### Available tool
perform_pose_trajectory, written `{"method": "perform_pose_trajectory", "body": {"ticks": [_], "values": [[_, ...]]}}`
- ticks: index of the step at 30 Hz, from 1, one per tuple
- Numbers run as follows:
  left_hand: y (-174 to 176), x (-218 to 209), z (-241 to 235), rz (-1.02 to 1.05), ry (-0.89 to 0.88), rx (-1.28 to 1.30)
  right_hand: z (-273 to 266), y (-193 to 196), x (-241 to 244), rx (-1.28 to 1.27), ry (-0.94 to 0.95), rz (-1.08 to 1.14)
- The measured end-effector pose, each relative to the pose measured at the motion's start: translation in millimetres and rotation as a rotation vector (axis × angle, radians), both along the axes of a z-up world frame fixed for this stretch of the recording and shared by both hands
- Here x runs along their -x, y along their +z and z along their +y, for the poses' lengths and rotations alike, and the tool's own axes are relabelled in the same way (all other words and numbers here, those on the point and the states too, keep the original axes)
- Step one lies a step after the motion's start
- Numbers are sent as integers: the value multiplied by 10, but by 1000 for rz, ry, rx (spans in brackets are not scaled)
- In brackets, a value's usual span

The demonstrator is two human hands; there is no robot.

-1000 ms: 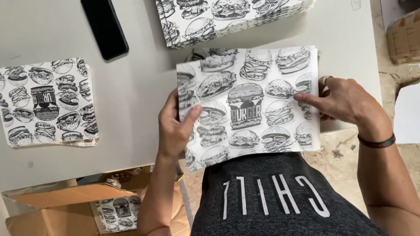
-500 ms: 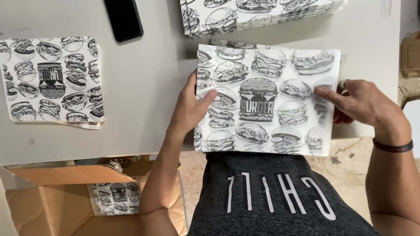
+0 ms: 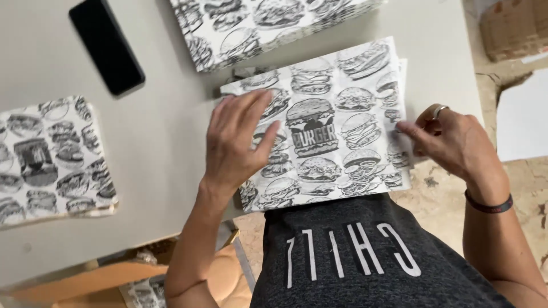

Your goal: Folding and stacking printed paper burger wrappers on a table

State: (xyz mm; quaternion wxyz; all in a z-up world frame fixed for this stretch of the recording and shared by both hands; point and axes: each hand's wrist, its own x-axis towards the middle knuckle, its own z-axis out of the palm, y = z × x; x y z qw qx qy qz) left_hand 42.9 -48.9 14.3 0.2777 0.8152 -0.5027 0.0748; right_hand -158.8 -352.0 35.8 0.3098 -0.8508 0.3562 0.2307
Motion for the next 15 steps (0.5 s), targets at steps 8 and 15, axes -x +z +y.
{"method": "perform_pose_trajectory", "body": {"ticks": [8,15], "values": [[-334,-301,-621,74,-136,-464,181,77,230,-66,-83,92],[-336,-413,-758,126,-187,-479,26,-79,804,-390,-139,440]]}}
